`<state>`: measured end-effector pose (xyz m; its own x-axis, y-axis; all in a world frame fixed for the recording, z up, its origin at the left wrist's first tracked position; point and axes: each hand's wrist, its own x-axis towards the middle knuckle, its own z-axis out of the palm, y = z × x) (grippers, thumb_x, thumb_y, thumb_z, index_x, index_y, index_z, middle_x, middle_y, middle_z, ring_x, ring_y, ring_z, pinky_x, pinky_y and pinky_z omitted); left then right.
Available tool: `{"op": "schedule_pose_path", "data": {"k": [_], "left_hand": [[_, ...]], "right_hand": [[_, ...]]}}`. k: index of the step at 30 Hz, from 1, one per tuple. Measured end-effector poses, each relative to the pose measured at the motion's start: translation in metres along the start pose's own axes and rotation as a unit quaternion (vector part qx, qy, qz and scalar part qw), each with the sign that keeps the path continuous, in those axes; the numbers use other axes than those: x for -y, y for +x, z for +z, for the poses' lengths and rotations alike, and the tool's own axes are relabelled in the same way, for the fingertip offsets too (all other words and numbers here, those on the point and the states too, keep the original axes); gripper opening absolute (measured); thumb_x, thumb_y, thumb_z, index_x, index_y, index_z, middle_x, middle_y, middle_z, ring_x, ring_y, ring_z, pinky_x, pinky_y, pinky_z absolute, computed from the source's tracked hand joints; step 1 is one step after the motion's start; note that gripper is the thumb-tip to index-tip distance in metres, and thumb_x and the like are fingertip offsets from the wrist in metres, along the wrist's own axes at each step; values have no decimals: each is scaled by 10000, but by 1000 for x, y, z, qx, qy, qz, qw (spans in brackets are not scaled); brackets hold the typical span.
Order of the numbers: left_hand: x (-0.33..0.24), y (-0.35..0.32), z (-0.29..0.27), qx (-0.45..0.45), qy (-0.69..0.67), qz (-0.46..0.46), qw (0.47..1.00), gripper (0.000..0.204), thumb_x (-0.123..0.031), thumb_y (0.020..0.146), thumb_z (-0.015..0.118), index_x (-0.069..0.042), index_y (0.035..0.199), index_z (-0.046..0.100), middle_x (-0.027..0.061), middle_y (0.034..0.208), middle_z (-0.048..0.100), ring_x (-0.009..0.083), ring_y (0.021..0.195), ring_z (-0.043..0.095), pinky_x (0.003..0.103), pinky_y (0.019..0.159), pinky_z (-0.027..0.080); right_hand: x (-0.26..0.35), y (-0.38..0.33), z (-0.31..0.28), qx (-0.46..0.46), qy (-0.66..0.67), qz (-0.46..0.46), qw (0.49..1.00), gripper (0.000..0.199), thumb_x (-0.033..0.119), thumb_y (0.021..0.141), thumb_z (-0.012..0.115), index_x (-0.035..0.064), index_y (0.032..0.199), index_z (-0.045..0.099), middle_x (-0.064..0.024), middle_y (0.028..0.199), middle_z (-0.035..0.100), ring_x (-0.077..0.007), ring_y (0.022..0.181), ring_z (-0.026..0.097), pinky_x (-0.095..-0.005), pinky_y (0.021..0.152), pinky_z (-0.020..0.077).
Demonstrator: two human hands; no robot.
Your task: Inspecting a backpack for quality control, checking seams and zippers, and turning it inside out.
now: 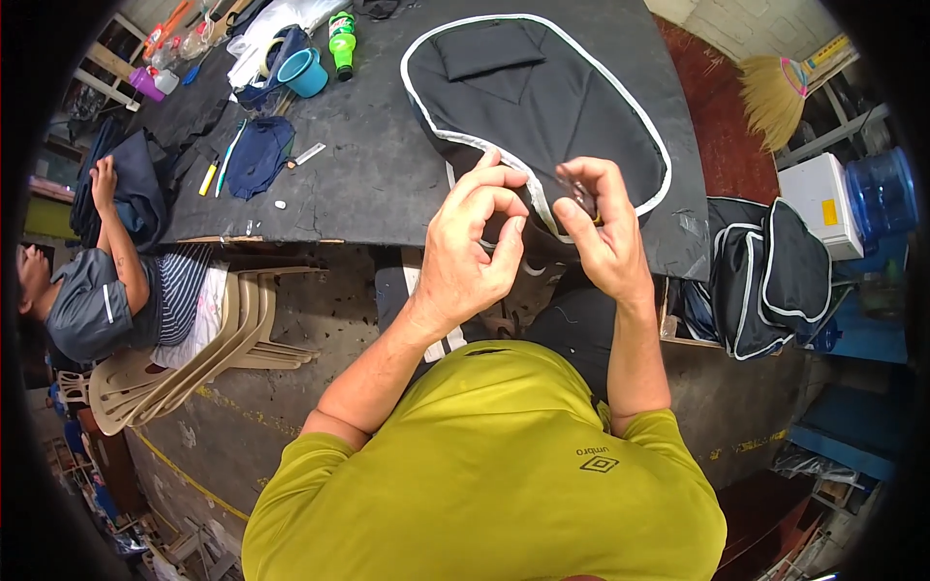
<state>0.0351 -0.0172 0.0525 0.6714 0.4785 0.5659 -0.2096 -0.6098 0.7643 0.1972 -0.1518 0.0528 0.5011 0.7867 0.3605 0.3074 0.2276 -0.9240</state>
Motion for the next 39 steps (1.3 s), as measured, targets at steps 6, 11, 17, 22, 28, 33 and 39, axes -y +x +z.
{"op": "schedule_pose_path", "data": {"k": [6,11,17,22,28,33,39], "left_hand": [[1,0,-2,16,-13,-12,1000,102,66,932,698,-16,987,670,178,1377,733,440,1536,545,473,1203,470],[0,-1,0,16,-13,-10,1000,101,59,927,701,-18,986,671,177,1371,735,440,1537,544,478,1203,469],[0,-1,-1,20,-6,-7,1000,107,56,921,703,-19,990,673,173,1378,734,443,1537,541,489,1211,462],[0,-2,1,22,-5,-4,1000,112,58,917,702,-20,993,674,169,1386,733,447,1540,537,494,1220,456],[3,-2,0,28,-14,-12,999,119,60,905,699,-23,987,675,173,1392,729,454,1549,526,499,1230,445],[5,-5,-1,39,-20,3,999,117,39,878,721,-31,961,676,186,1418,705,474,1561,502,526,1237,432],[3,-6,-2,43,-12,1,999,118,33,868,726,-35,955,682,184,1420,699,479,1560,500,540,1239,426]], "right_hand": [[1,-21,-11,-53,-358,-184,914,399,81,893,882,58,1246,699,-76,1005,685,-237,861,653,-369,801,504],[-11,-28,3,-85,-356,-196,910,439,72,816,940,60,1205,737,-88,962,715,-300,838,668,-413,782,514],[-17,-33,11,-124,-322,-196,918,422,25,815,942,49,1184,739,-89,930,707,-272,784,659,-383,702,511],[-20,-33,18,-130,-332,-211,910,396,5,825,935,43,1170,744,-73,855,692,-241,726,637,-375,674,503],[-29,-42,20,-154,-318,-225,908,410,0,812,938,58,1174,755,-43,819,683,-221,699,619,-361,655,474],[-34,-54,19,-154,-333,-217,904,454,35,782,959,76,1190,764,-25,835,685,-222,706,626,-369,703,468],[-37,-51,25,-181,-331,-227,898,431,25,801,960,71,1185,771,-28,842,706,-211,688,623,-351,656,479]]}}
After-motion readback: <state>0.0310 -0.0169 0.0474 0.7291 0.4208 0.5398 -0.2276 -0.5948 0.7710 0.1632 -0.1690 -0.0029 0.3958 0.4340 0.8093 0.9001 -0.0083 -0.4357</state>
